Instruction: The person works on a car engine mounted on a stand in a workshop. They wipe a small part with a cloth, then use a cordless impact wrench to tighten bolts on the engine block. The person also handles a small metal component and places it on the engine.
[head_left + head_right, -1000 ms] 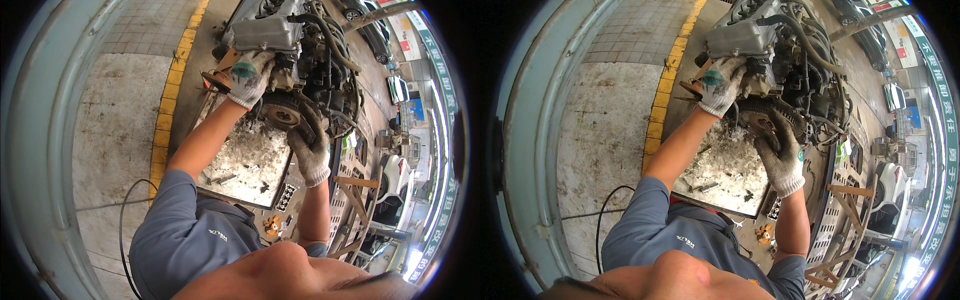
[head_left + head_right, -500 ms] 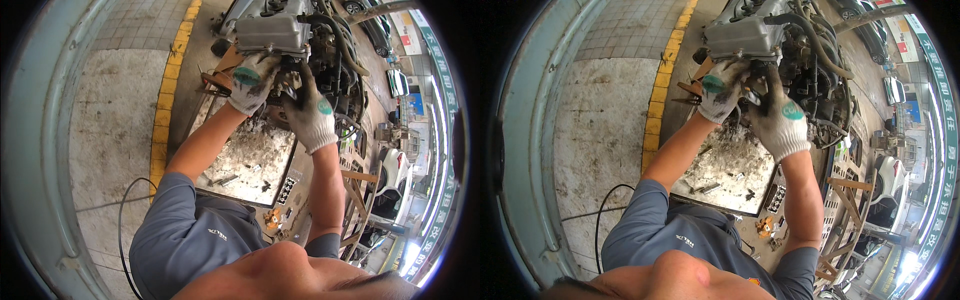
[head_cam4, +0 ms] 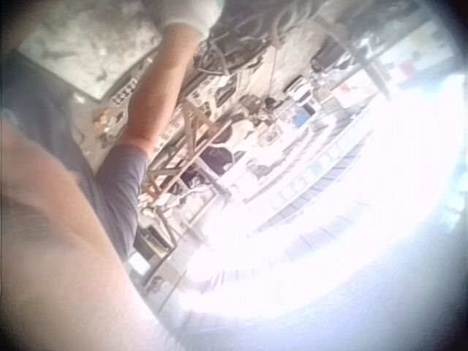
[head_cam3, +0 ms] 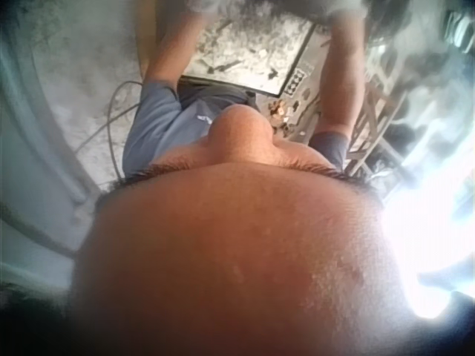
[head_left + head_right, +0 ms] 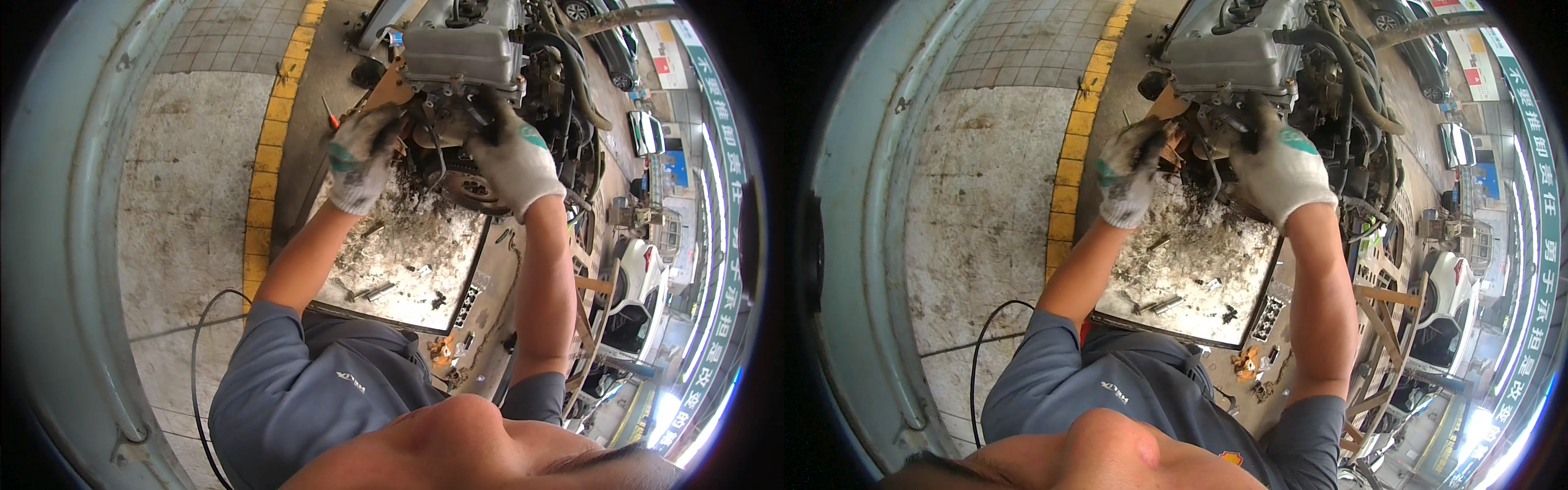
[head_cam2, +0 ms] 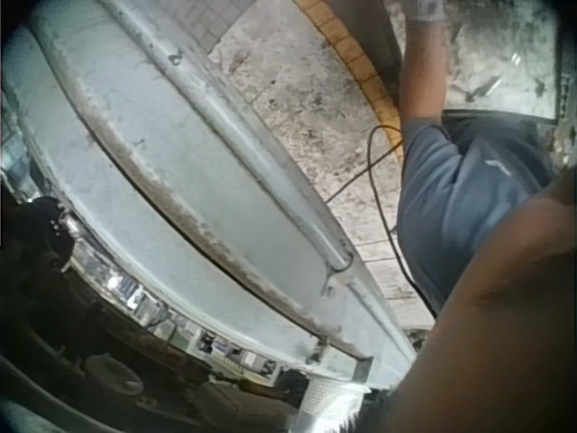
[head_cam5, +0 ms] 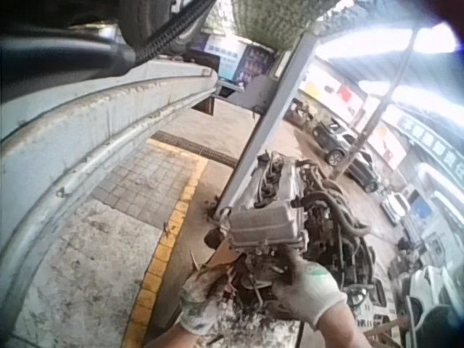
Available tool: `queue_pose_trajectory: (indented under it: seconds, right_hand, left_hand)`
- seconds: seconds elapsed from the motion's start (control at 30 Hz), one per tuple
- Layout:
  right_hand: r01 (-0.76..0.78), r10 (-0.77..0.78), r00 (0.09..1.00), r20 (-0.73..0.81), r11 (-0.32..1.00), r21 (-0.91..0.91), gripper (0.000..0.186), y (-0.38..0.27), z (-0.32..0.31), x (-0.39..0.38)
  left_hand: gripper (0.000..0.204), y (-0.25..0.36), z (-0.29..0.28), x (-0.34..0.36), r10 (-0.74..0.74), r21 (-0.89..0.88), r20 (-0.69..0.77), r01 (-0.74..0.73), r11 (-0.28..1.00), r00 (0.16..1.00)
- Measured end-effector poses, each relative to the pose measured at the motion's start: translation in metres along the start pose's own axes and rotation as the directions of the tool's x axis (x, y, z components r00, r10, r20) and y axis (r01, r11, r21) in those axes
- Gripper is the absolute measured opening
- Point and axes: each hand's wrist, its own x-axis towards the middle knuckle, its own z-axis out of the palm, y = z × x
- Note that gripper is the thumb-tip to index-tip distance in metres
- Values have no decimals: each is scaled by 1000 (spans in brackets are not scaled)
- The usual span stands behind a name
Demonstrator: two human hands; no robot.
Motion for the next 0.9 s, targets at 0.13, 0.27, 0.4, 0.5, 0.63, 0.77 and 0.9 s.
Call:
queue_pose_trajectory:
  seconds: [0.13, 0.27, 0.4, 0.5, 0.63, 0.77, 0.9]
  right_hand:
    - [-174, -22, 976, 216, 516, 839, 55, 30, 27, -6]
    - [-188, -562, 826, 43, -203, 961, 66, 68, 118, -45]
    - [-472, -400, 826, 397, -107, 875, 88, 75, 156, -152]
    - [-408, -209, 905, 372, -167, 898, 87, 122, 181, -219]
    - [-506, 484, 856, 181, 713, 485, 86, 169, 235, -322]
    - [-584, 534, 799, 277, 578, 569, 83, 175, 309, -413]
    - [-741, 591, 649, 479, 632, 225, 84, 154, 319, -420]
  left_hand:
    - [22, 4, -38, -16, -131, 101, 33, 127, 987, 991]
    - [26, -7, -54, -46, -380, -69, 59, 384, 921, 923]
    - [29, -16, -65, -74, -548, -193, 96, 556, 809, 831]
    - [33, -22, -65, -90, -585, -307, 124, 592, 745, 801]
    - [38, -44, -49, -95, -438, -170, 179, 467, 868, 881]
    - [37, 27, -19, -36, -353, -242, 304, 430, 870, 885]
    - [49, 20, 9, -20, -453, -334, 377, 574, 747, 808]
